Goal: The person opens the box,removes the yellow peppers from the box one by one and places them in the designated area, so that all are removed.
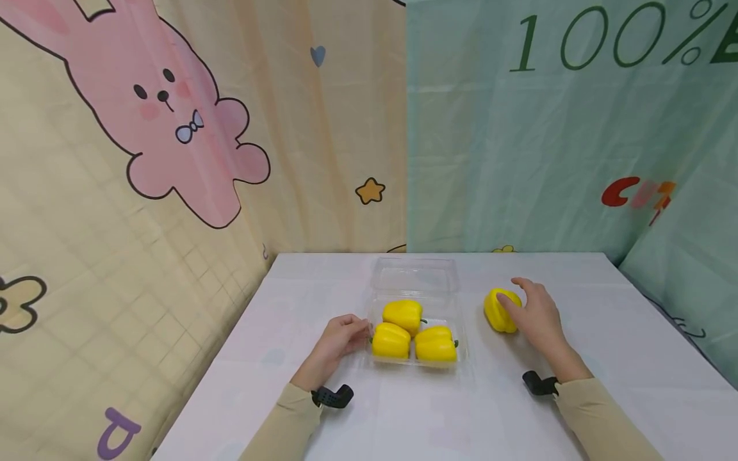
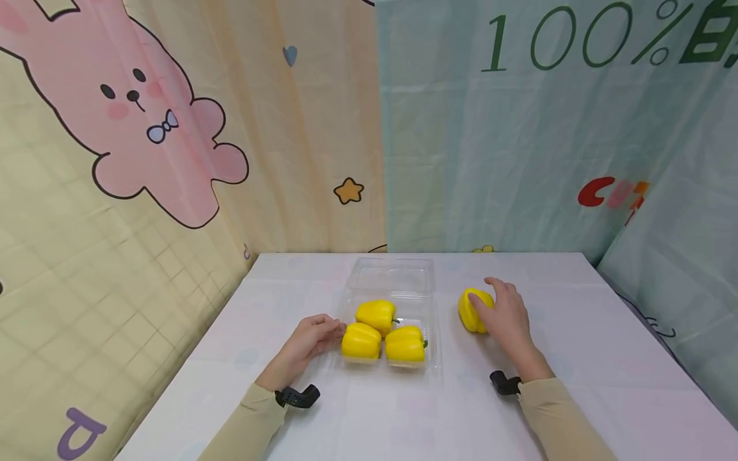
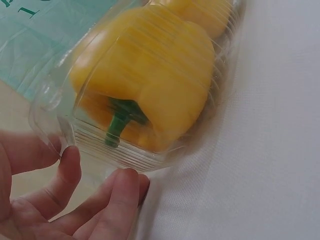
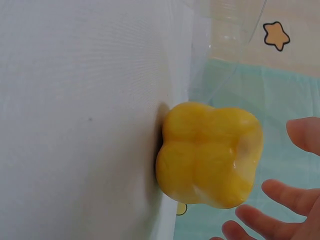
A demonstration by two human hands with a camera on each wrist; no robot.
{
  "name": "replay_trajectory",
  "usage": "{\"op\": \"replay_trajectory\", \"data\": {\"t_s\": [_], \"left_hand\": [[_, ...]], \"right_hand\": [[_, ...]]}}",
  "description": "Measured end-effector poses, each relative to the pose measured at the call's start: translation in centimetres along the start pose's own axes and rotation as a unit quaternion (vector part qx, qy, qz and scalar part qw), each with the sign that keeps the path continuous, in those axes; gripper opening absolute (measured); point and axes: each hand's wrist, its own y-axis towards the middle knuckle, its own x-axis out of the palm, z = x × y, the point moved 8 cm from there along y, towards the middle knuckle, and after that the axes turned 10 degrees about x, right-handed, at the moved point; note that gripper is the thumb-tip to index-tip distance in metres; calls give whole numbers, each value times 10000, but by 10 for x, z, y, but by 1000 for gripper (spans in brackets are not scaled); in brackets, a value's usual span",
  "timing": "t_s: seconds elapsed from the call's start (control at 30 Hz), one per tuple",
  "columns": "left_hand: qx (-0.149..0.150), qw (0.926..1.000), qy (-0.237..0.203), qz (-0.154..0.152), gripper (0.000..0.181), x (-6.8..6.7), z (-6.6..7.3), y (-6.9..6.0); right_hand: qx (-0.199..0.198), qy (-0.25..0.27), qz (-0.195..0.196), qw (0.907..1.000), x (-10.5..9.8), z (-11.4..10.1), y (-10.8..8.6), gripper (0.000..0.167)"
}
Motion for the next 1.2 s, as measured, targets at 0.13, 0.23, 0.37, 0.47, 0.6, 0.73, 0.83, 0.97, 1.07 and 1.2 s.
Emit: {"op": "replay_trajectory", "data": {"t_s": [0.13, 0.23, 0.37, 0.47, 0.6, 0.73, 0.83, 0.97, 1.07, 1.2], "left_hand": [[0, 10000, -30, 6, 34, 1, 1, 1], [19, 10000, -24, 11, 31, 1, 3, 2], [88, 10000, -18, 3, 28, 0, 3, 2], [91, 9999, -48, -11, 27, 0, 2, 3], [65, 9999, -70, -42, 26, 1, 1, 3], [-6, 10000, -21, -25, 25, 1, -1, 2], [-39, 10000, 53, 24, 23, 0, -1, 3], [9, 9999, 98, 56, 22, 0, 1, 3], [14, 10000, 43, 17, 23, 1, 1, 3], [7, 10000, 25, -12, 25, 1, 0, 2]], "right_hand": [[-84, 2, 107, 9999, -3, -5, -1, 67], [-151, 19, 167, 9997, -5, -9, -1, 66], [-426, 145, 334, 9984, -8, -17, -1, 63], [-739, 269, 533, 9955, -11, -25, -3, 57], [-1115, 442, 719, 9902, -13, -36, -11, 51], [-1313, 561, 678, 9874, -11, -44, -19, 48], [-1356, 643, 551, 9871, -7, -50, -22, 48], [-1411, 788, 289, 9864, 2, -57, -26, 49], [-1497, 838, 29, 9852, 11, -62, -31, 50], [-1758, 886, -365, 9797, 24, -73, -41, 53]]}}
